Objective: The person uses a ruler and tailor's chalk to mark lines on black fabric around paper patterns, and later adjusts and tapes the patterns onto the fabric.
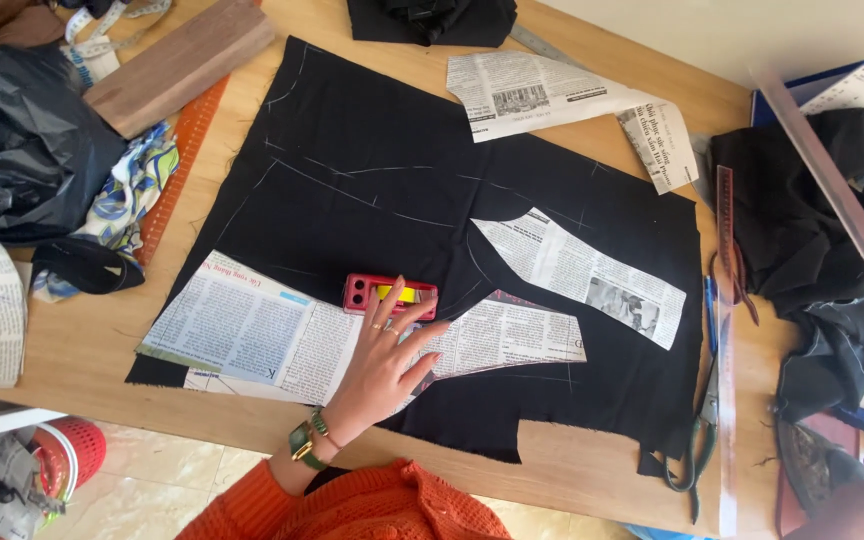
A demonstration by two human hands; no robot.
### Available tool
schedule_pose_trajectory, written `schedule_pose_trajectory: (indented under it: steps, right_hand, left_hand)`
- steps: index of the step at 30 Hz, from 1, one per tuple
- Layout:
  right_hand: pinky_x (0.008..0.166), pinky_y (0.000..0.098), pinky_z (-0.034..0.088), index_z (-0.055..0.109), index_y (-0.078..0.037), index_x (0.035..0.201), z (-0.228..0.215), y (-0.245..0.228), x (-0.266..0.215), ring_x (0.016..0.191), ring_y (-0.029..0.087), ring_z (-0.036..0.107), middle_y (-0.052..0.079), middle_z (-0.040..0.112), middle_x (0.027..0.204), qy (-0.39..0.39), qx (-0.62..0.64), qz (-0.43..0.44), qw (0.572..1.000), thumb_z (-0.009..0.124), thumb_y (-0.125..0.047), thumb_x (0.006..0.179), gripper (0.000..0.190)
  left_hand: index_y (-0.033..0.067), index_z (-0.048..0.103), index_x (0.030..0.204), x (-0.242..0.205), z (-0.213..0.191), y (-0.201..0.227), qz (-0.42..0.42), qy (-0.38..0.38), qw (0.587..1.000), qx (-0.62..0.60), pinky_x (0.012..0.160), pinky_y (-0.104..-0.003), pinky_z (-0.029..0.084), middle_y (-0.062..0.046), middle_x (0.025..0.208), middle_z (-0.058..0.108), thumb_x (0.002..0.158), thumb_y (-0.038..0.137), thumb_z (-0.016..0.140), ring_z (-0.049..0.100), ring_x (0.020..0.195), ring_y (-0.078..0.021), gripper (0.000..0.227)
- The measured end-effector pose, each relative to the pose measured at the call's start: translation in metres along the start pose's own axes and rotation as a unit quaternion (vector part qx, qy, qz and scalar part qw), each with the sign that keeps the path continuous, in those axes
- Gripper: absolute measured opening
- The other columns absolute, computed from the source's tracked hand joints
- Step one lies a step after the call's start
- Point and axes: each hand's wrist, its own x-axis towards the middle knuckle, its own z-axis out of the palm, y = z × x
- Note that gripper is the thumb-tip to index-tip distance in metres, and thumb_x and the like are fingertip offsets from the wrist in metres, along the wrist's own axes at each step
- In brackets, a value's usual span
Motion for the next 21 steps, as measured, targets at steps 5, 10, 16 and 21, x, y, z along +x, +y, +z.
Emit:
schedule_pose_trajectory:
  steps: [5, 10, 16, 21]
  right_hand:
    - [0.11, 0.0397, 0.076, 0.058, -0.012, 0.113, 0.111, -0.136, -0.114, 0.133, 0.027, 0.082, 0.018, 0.074, 0.135, -0.075, 0.167, 0.09, 0.979, 0.07, -0.018, 0.116, 0.013]
    - [0.099, 0.0458, 0.064, 0.054, -0.003, 0.104, 0.21, -0.182, -0.198, 0.124, 0.041, 0.071, 0.031, 0.066, 0.13, -0.23, 0.201, 0.164, 0.938, 0.062, -0.007, 0.105, 0.009]
    - [0.068, 0.0337, 0.061, 0.072, -0.003, 0.094, 0.332, -0.274, -0.228, 0.073, 0.017, 0.068, 0.014, 0.072, 0.08, -0.352, 0.037, 0.239, 0.904, 0.079, -0.012, 0.088, 0.013]
    - [0.068, 0.0354, 0.063, 0.07, 0.002, 0.091, 0.385, -0.25, -0.206, 0.069, 0.021, 0.072, 0.018, 0.073, 0.079, -0.443, 0.087, 0.351, 0.82, 0.079, -0.013, 0.088, 0.018]
  left_hand:
    - [0.0164, 0.033, 0.156, 0.065, 0.005, 0.01, -0.173, -0.051, 0.861, -0.475, 0.115, -0.044, 0.039, -0.016, 0.159, 0.037, 0.09, 0.023, 0.076, 0.044, 0.143, -0.0368, 0.079]
    - [0.0219, 0.013, 0.162, 0.124, 0.018, -0.012, -0.161, -0.021, 0.693, -0.702, 0.105, -0.04, 0.054, -0.018, 0.162, 0.03, 0.09, 0.002, 0.072, 0.06, 0.126, -0.0369, 0.095]
    - [0.0256, 0.036, 0.153, 0.149, -0.006, -0.079, -0.234, 0.007, 0.637, -0.735, 0.1, -0.031, 0.057, -0.013, 0.154, 0.047, 0.095, 0.01, 0.065, 0.068, 0.115, -0.0265, 0.067]
    - [0.0069, 0.058, 0.122, 0.132, 0.004, -0.167, -0.309, 0.095, 0.682, -0.656, 0.096, -0.034, 0.059, -0.023, 0.125, 0.066, 0.1, 0.017, 0.06, 0.072, 0.106, -0.029, 0.025]
